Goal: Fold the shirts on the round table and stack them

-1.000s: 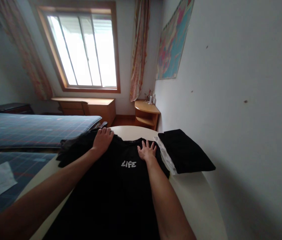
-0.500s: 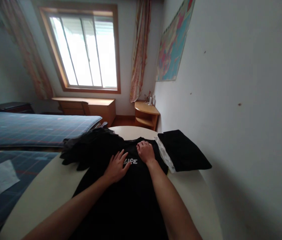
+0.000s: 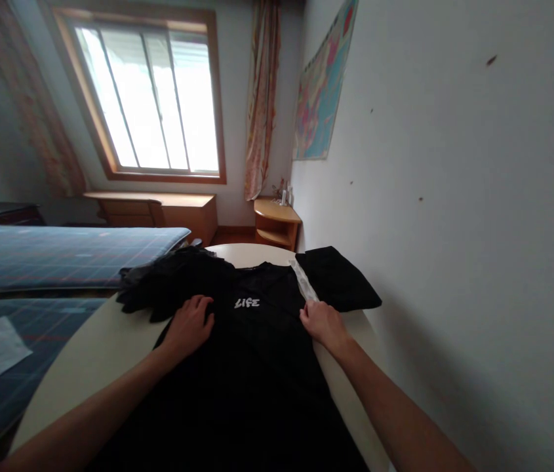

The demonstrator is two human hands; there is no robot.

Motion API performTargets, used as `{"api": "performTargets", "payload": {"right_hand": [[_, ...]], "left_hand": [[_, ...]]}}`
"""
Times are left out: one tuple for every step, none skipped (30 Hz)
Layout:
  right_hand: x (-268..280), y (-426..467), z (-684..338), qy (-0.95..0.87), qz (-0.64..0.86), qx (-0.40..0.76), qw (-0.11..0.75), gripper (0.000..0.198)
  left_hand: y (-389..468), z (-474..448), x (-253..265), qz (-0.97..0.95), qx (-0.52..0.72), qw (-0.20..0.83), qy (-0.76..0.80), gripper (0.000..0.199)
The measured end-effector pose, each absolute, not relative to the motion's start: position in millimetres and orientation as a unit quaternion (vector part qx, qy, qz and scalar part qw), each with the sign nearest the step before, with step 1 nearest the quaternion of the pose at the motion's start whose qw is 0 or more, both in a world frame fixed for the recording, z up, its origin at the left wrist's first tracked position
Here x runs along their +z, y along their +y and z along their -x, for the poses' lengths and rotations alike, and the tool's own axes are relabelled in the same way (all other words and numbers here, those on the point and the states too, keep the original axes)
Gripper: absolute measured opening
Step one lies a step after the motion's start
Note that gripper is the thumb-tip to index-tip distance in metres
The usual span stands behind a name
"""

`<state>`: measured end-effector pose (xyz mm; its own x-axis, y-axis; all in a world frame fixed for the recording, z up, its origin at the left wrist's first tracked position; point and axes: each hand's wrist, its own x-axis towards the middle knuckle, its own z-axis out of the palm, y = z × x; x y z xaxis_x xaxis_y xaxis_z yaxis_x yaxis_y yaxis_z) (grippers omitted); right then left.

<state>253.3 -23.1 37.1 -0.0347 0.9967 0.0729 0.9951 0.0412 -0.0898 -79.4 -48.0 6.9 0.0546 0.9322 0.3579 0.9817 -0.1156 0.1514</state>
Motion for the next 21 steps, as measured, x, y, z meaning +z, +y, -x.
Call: {"api": "performTargets", "payload": {"right_hand": [[37,-27,-260,-0.710,0.703,0.024,0.036,0.030],[35,-30,-266,-0.705,0.708,0.044,0.022,0.031],[34,-33,-271,-0.704,0.707,0.064,0.015,0.032],[31,-35,-275,-0.705,0.704,0.082,0.018,0.033],[28,-36,-278,-0.707,0.700,0.097,0.027,0.033],[25,-37,-279,-0.707,0.697,0.109,0.040,0.032],[22,-38,-279,-0.708,0.694,0.118,0.059,0.030],[19,-38,-278,-0.708,0.691,0.123,0.079,0.027],[16,-38,-278,-0.706,0.690,0.126,0.098,0.024],[13,-37,-277,-0.704,0.689,0.128,0.114,0.020],[12,-36,-276,-0.701,0.690,0.128,0.125,0.018],[10,-36,-276,-0.698,0.692,0.126,0.133,0.016],[10,-34,-276,-0.694,0.696,0.122,0.139,0.016],[10,-33,-277,-0.688,0.701,0.118,0.145,0.016],[10,-32,-278,-0.681,0.707,0.113,0.153,0.016],[10,-32,-279,-0.675,0.711,0.109,0.164,0.016],[10,-31,-281,-0.670,0.714,0.107,0.175,0.015],[9,-31,-282,-0.666,0.714,0.108,0.186,0.015],[7,-31,-282,-0.665,0.713,0.110,0.194,0.014],[5,-32,-283,-0.664,0.709,0.118,0.205,0.013],[2,-33,-283,-0.663,0.702,0.137,0.220,0.013]], "left_hand": [[-52,91,11,0.708,-0.174,0.088,-0.679,0.032],[-55,102,15,0.695,-0.162,0.104,-0.693,0.031],[-58,113,18,0.677,-0.151,0.115,-0.711,0.029],[-60,124,21,0.659,-0.144,0.119,-0.729,0.030],[-62,133,22,0.637,-0.133,0.107,-0.752,0.031],[-64,141,22,0.618,-0.118,0.082,-0.773,0.034],[-65,147,22,0.606,-0.100,0.051,-0.788,0.036],[-67,151,20,0.603,-0.081,0.020,-0.794,0.035],[-68,154,18,0.608,-0.066,-0.003,-0.791,0.032],[-68,155,16,0.619,-0.057,-0.014,-0.783,0.028],[-69,156,15,0.629,-0.054,-0.015,-0.775,0.025],[-69,156,13,0.635,-0.056,-0.009,-0.771,0.025],[-69,157,13,0.633,-0.060,-0.003,-0.772,0.026],[-69,157,12,0.626,-0.064,0.001,-0.777,0.027],[-68,158,13,0.618,-0.068,0.004,-0.783,0.029],[-67,159,13,0.612,-0.074,0.004,-0.787,0.029],[-66,160,13,0.609,-0.083,0.005,-0.789,0.029],[-64,162,13,0.609,-0.095,0.003,-0.788,0.027],[-63,163,12,0.610,-0.110,0.001,-0.785,0.026],[-61,165,11,0.611,-0.127,-0.002,-0.781,0.024],[-60,166,9,0.611,-0.144,-0.006,-0.778,0.023]]}}
